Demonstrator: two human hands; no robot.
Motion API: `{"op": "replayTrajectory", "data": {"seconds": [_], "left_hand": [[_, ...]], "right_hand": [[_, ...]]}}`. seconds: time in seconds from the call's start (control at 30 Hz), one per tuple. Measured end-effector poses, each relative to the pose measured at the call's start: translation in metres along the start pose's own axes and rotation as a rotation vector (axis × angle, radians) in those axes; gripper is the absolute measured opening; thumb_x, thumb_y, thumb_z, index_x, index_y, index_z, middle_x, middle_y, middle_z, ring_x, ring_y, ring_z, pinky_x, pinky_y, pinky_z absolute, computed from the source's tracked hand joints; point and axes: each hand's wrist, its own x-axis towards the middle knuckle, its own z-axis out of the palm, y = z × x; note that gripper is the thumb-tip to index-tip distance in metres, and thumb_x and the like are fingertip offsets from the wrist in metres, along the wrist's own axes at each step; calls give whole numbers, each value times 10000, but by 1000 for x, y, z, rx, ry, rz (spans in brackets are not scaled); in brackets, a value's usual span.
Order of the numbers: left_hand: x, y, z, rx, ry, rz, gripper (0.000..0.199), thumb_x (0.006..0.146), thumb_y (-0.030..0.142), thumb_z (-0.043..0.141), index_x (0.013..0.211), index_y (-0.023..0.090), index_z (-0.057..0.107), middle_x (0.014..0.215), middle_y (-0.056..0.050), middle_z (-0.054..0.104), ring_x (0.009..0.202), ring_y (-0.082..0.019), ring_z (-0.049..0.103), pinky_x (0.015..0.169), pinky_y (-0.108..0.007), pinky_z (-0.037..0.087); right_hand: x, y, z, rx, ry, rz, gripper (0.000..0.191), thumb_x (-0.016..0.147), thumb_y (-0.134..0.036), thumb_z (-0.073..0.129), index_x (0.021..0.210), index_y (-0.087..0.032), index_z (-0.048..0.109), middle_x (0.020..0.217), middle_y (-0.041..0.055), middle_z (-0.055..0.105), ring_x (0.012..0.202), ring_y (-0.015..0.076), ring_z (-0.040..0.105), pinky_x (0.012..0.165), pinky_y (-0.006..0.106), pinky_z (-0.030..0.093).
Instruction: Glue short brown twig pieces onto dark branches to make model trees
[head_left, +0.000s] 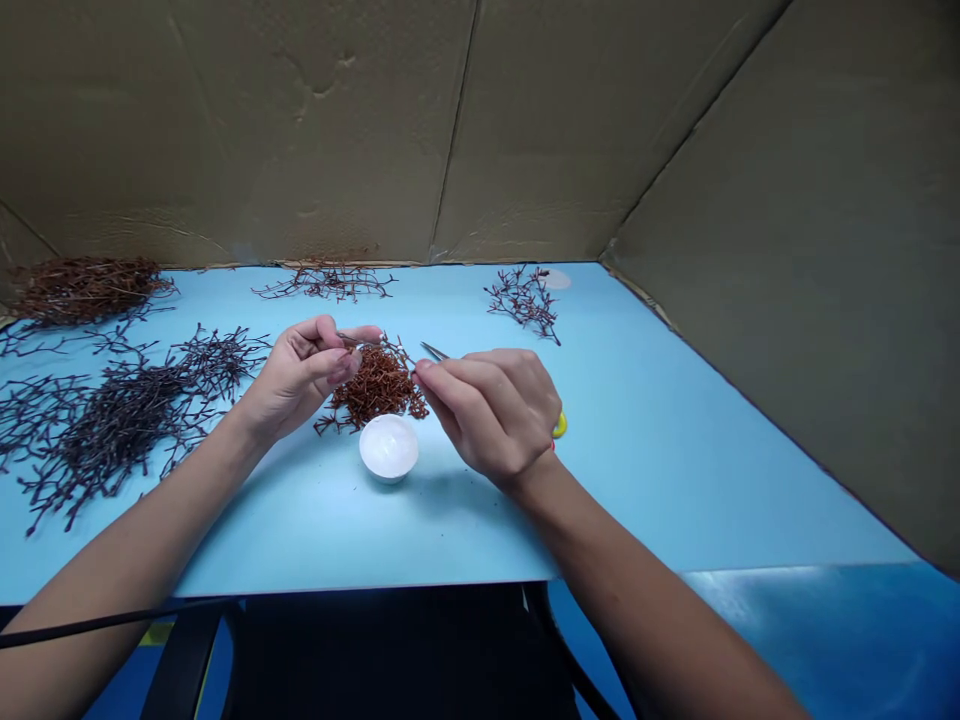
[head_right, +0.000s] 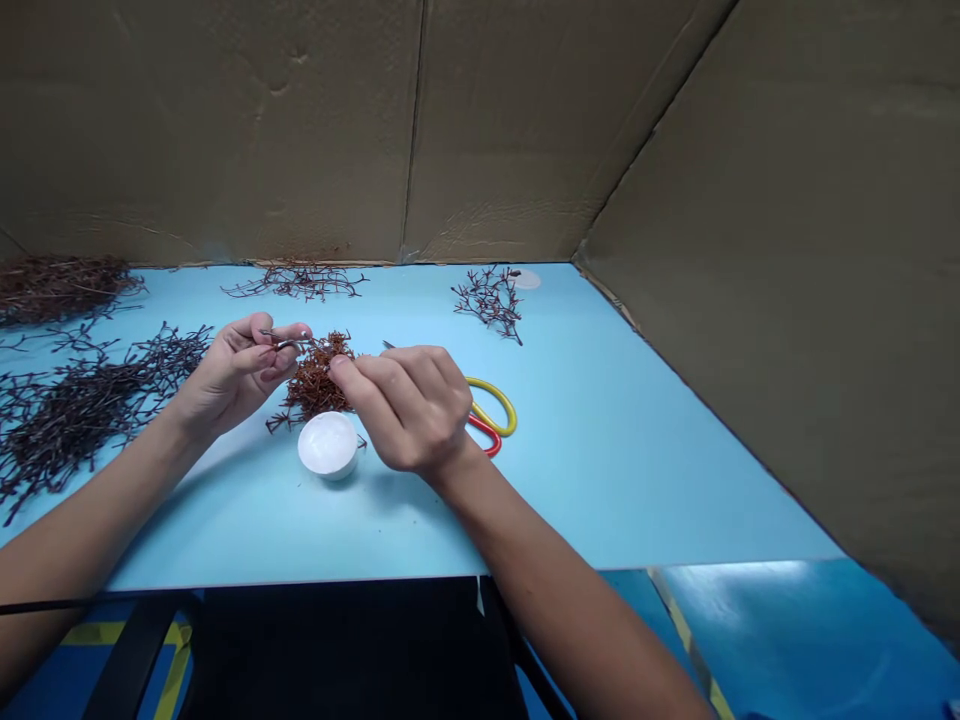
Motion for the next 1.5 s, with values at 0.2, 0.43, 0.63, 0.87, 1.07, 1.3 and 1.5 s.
{"op": "replayTrajectory", "data": {"seconds": [0.2,0.43,0.63,0.87,1.07,1.3,1.5], "left_hand": [[0,0,-1,6,-6,-7,293,714,146,952,723,177,661,1070,-30,828,639,-50,566,623,-174,507],[-1,-2,0,76,40,-20,305,693,176,945,710,198,642,1067,-42,830,640,-75,558,603,-204,501],[0,-4,-3,79,41,-21,305,694,177,944,722,198,641,1041,-50,837,648,-79,582,629,-210,517],[1,-3,-4,68,36,-28,269,732,145,922,730,188,657,1017,-43,834,683,-71,627,691,-188,547],[0,-3,-1,71,42,6,265,710,135,922,705,185,661,969,-31,827,702,-80,663,702,-187,565],[-1,-5,2,112,76,11,281,699,161,944,706,193,666,955,-43,834,822,-138,747,759,-228,606],[-1,-9,6,103,87,14,282,692,170,969,709,190,688,952,-42,841,828,-140,766,792,-243,632]], "right_hand": [[0,-1,-3,-57,-33,-42,131,1009,-129,711,1044,-241,767,870,-2,784,808,168,650,761,336,459],[-13,3,-2,70,-145,56,234,1033,-193,698,1208,-341,744,944,-27,826,829,178,714,736,389,414],[-15,2,-1,66,-128,57,237,1041,-204,697,1222,-347,749,953,-30,829,825,176,710,758,391,402],[-6,2,-1,18,-73,-47,200,1043,-176,673,1153,-327,744,941,-53,834,810,162,708,737,385,400],[-8,1,0,57,-137,-54,214,1050,-163,644,1135,-323,758,951,-35,835,852,175,725,760,385,443],[-12,1,5,162,-124,2,179,1057,-210,667,1179,-298,763,1021,6,838,921,191,729,787,387,474],[-14,0,7,141,-211,95,195,1055,-189,669,1180,-311,756,996,-11,850,881,193,738,765,384,464]]}}
